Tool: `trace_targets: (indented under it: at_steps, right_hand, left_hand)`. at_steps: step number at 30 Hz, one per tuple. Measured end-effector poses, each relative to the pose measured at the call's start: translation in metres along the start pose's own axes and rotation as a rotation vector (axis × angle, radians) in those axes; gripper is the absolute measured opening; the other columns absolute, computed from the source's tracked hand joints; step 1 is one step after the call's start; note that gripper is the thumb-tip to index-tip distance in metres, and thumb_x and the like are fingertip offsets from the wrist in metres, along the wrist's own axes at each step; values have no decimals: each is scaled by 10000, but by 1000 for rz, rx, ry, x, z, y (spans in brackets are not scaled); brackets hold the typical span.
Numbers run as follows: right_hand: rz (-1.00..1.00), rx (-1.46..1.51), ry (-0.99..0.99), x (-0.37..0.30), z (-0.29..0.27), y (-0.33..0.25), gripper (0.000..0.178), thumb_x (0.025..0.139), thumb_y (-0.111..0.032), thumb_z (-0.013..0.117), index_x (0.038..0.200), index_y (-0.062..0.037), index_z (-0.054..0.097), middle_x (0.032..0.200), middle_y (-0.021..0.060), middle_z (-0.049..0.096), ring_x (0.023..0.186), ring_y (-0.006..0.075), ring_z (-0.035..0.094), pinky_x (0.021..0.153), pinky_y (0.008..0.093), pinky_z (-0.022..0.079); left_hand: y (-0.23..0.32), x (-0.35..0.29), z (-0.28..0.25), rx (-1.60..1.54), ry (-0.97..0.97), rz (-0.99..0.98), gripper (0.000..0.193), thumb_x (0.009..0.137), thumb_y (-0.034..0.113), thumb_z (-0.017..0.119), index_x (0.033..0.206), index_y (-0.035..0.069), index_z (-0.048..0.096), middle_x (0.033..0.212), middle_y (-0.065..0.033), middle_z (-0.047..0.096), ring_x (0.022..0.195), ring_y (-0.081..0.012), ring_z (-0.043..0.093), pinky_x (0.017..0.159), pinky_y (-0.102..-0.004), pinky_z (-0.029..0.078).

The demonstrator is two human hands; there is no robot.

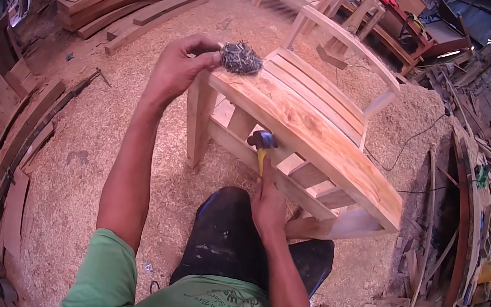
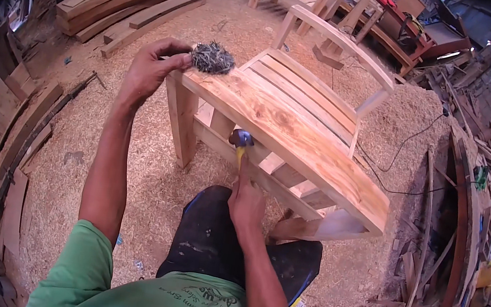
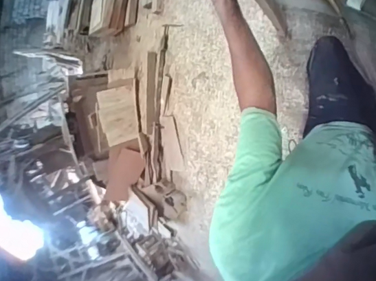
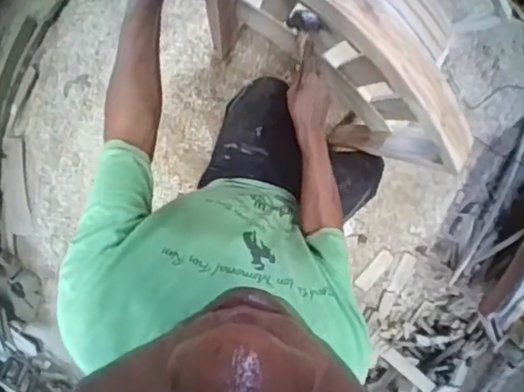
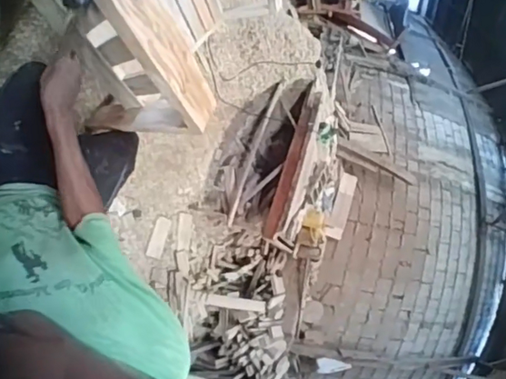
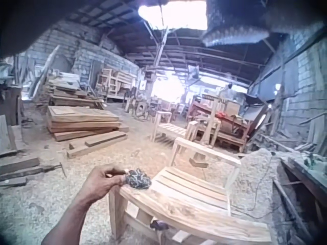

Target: The person assembles a wooden chair frame by positioning slats and hammering nails to secure them. They repeatedly pick up nails from a pile on the frame and drive them into the wood using a hammer.

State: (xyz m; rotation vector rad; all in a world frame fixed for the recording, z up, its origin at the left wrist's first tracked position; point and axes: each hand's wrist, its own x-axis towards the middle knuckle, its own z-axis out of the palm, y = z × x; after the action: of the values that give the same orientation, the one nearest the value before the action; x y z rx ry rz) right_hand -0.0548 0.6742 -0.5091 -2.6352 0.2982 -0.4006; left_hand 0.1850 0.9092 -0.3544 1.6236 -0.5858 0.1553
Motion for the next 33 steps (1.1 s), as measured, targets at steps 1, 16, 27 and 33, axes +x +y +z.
trace_targets:
  at_steps: [1,16,27,33]
  right_hand:
    - [-11,32,39,-3,-1,-2,698,1087,-164,595,1737,-213,345,948,325,721,810,519,717,736,617,563]
    - [46,117,30,-8,1,-6,709,1088,-147,586,1744,-196,321,984,328,721,826,543,704,735,638,546]
    - [109,153,-71,4,-3,-16,655,1097,-130,561,1723,-169,372,992,343,718,815,532,698,737,627,541]
    - [55,4,1,-1,18,2,679,1091,-125,564,1733,-154,344,976,332,737,801,536,704,754,612,562]
  left_hand:
    - [0,-2,0,18,31,12,233,982,122,802,1168,-18,794,1025,-73,806,966,-150,730,900,-311,565]
    - [13,4,18,194,214,111,288,941,293,746,1045,26,723,911,-95,767,823,-191,718,808,-369,575]
    - [22,8,18,104,-20,-30,404,1004,313,795,1208,-36,778,1227,-164,719,981,-224,755,860,-348,592]
    - [22,9,36,341,152,122,263,941,222,779,1143,56,802,1059,-109,702,893,-212,745,800,-355,585]
